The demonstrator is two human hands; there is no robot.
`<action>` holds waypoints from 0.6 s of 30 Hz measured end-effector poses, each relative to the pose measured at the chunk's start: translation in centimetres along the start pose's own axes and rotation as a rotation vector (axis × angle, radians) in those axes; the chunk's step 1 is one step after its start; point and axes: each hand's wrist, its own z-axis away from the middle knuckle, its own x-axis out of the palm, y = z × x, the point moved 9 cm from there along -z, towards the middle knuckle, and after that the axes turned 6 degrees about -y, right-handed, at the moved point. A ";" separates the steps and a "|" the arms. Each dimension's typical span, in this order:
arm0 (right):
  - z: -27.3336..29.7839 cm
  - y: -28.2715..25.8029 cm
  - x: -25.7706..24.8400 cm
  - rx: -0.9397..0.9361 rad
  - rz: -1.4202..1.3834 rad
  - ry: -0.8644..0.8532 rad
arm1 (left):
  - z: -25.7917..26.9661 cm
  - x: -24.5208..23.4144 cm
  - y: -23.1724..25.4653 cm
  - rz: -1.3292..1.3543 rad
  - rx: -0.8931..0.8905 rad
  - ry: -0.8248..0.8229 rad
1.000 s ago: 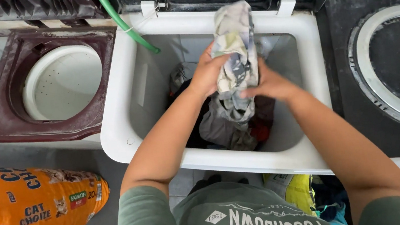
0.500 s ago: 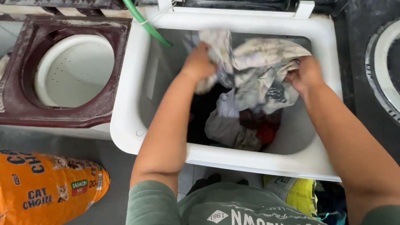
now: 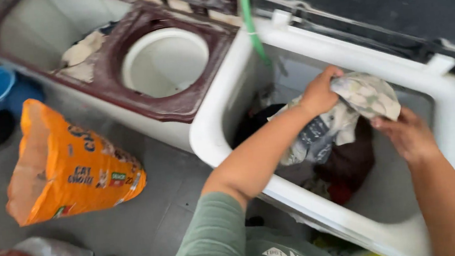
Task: The person is transferring dirty laundry from a green basket into a top-loading washing machine, occasionally shaking out items.
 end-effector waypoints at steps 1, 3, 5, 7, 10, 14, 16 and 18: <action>0.4 0.5 0.3 0.073 0.135 0.061 | 0.4 -1.7 0.7 0.098 0.054 0.129; -0.6 4.1 -1.1 0.114 0.141 0.031 | 0.0 -2.7 -0.3 0.037 0.115 0.260; -1.4 6.7 -2.0 0.149 0.147 0.005 | -0.4 -4.4 -0.8 -0.029 0.183 0.386; -1.7 8.2 -3.2 0.160 0.287 0.017 | -0.8 -5.7 -1.8 -0.075 0.152 0.435; -2.7 10.2 -5.0 0.169 0.216 0.036 | -1.7 -6.6 -2.8 -0.182 0.148 0.472; -2.2 8.2 -3.2 0.196 0.322 0.101 | -3.2 -5.9 -3.1 -0.530 -0.182 0.030; -2.9 11.1 -5.9 0.234 0.236 0.105 | -2.6 -3.1 -5.1 -0.627 -0.315 -0.316; -3.9 13.1 -7.5 0.209 0.243 0.081 | -2.7 -2.4 -7.3 -0.626 -0.350 -0.328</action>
